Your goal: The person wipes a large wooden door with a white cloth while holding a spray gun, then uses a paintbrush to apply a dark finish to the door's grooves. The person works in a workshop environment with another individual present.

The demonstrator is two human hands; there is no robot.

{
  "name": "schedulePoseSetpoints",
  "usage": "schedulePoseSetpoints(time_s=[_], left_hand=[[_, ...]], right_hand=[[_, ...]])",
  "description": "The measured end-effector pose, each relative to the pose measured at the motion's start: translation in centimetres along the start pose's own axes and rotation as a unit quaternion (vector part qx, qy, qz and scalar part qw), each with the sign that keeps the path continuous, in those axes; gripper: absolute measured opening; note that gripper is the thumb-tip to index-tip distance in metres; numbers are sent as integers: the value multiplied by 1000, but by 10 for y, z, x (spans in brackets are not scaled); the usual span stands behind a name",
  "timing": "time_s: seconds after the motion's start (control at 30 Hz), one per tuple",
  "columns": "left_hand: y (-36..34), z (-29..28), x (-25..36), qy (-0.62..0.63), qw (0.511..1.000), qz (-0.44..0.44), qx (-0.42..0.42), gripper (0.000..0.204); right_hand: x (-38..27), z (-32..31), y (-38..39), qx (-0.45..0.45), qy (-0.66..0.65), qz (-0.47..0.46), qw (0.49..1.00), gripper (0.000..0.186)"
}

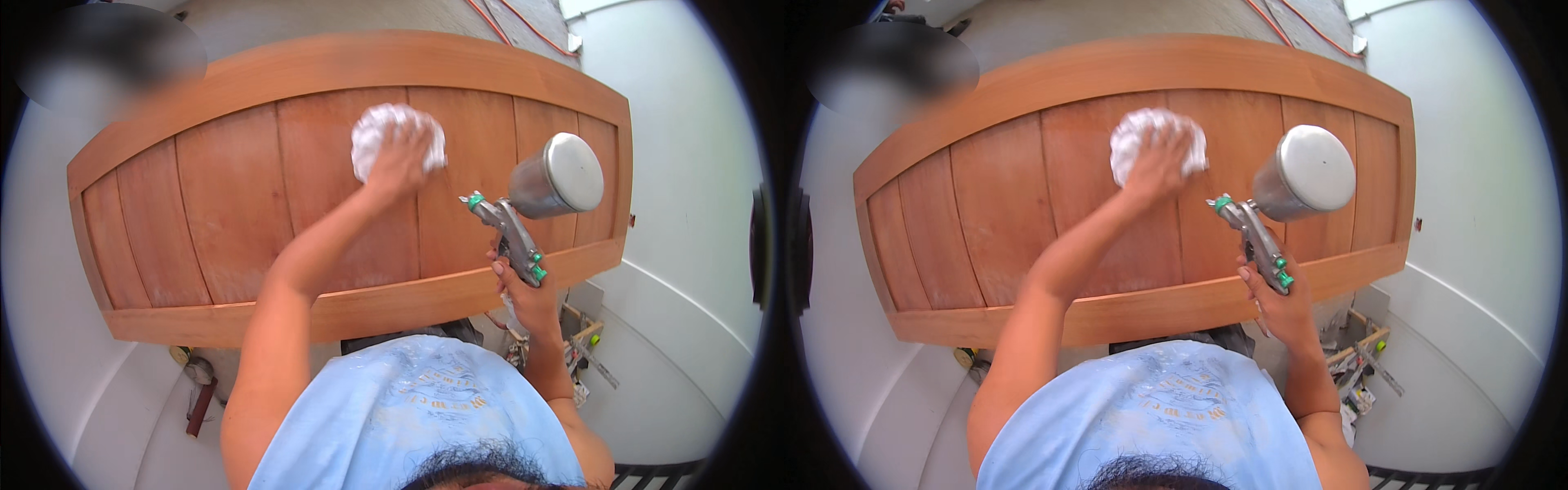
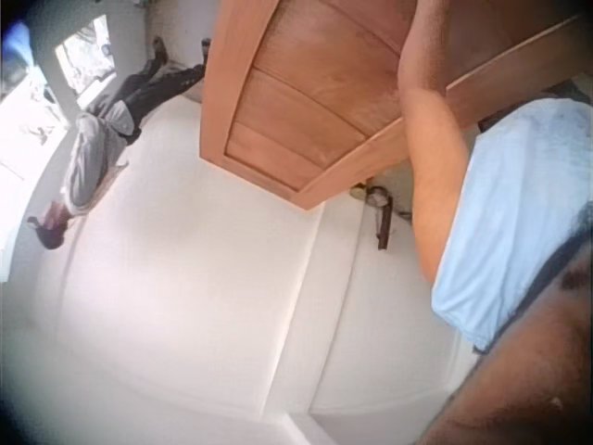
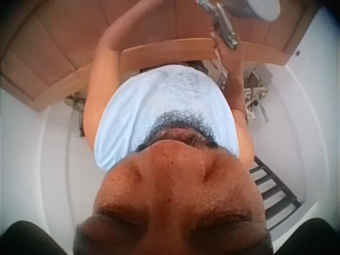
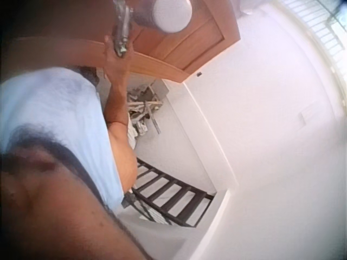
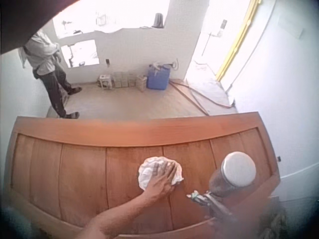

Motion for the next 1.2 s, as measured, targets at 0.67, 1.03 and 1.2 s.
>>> schedulePoseSetpoints(time_s=[0.67,1.03,1.2], left_hand=[[143,47,-38,60,932,153,-322,55],[177,24,-64,54,855,180,-483,48],[141,29,-80,-41,942,110,-316,60]], right_hand=[[120,-14,-19,-96,-24,42,994,60],[173,-7,-9,-177,9,40,983,60],[158,-11,1,-160,10,8,987,59]])
Point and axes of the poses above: each hand's wrist, its own y-axis away from the middle knuckle, its own z-axis out of the palm, x = y × z, the point moved 3 cm from there along -y, towards the middle knuckle, and after that the axes turned 15 degrees about y, right-handed, at the moved point
